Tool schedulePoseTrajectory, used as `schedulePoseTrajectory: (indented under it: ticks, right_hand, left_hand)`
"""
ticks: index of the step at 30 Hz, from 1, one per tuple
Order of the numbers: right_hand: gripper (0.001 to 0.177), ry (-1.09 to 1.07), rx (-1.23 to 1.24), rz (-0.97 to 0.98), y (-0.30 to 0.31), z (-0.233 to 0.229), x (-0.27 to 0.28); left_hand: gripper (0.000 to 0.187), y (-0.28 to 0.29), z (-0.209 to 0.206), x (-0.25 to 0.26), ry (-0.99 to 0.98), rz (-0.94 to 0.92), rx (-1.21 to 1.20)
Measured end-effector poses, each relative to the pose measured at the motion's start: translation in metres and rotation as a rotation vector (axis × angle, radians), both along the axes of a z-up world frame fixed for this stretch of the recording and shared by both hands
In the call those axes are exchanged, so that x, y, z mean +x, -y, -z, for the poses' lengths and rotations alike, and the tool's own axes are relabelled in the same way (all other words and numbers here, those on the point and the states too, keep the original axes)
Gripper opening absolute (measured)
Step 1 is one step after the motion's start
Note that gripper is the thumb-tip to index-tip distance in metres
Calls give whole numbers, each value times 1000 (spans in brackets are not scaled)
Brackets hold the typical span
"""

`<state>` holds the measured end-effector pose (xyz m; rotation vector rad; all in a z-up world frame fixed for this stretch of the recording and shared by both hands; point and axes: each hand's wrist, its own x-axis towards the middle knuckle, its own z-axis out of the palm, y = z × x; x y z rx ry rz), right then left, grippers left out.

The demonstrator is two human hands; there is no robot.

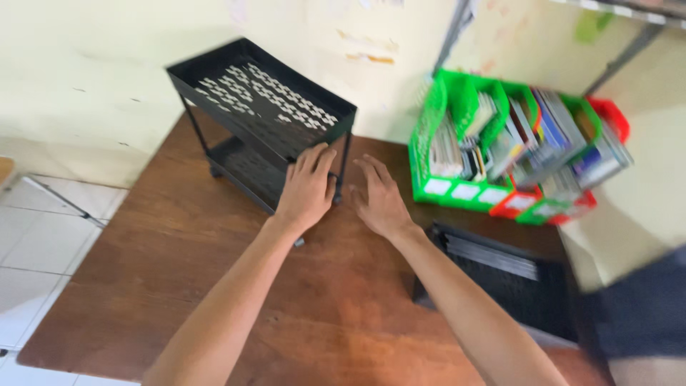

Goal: The person assembles a black plastic two-tier rolling shelf by inserting vertical poles into the base and trays, then securing them with small black caps. The person handles the trays, poles, and caps by hand on a wooden table.

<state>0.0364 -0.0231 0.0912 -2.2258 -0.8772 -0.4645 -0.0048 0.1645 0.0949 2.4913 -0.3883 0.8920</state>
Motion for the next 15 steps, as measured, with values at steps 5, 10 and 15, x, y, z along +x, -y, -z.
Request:
schedulePoseTrajectory:
  ticks: [5,10,15]
  right_hand:
    - [64,105,-56,-29,-31,-15,17]
    - [57,195,-139,-65,-53,-22,31]
    - [43,139,-317,-63,-64,-36,35]
  left_hand:
    - [65,-7,-9,-6,66,-185,154]
    - [65,-17,-4,0,68,-333,220]
    - [44,-52,-1,0,-167,-312,107]
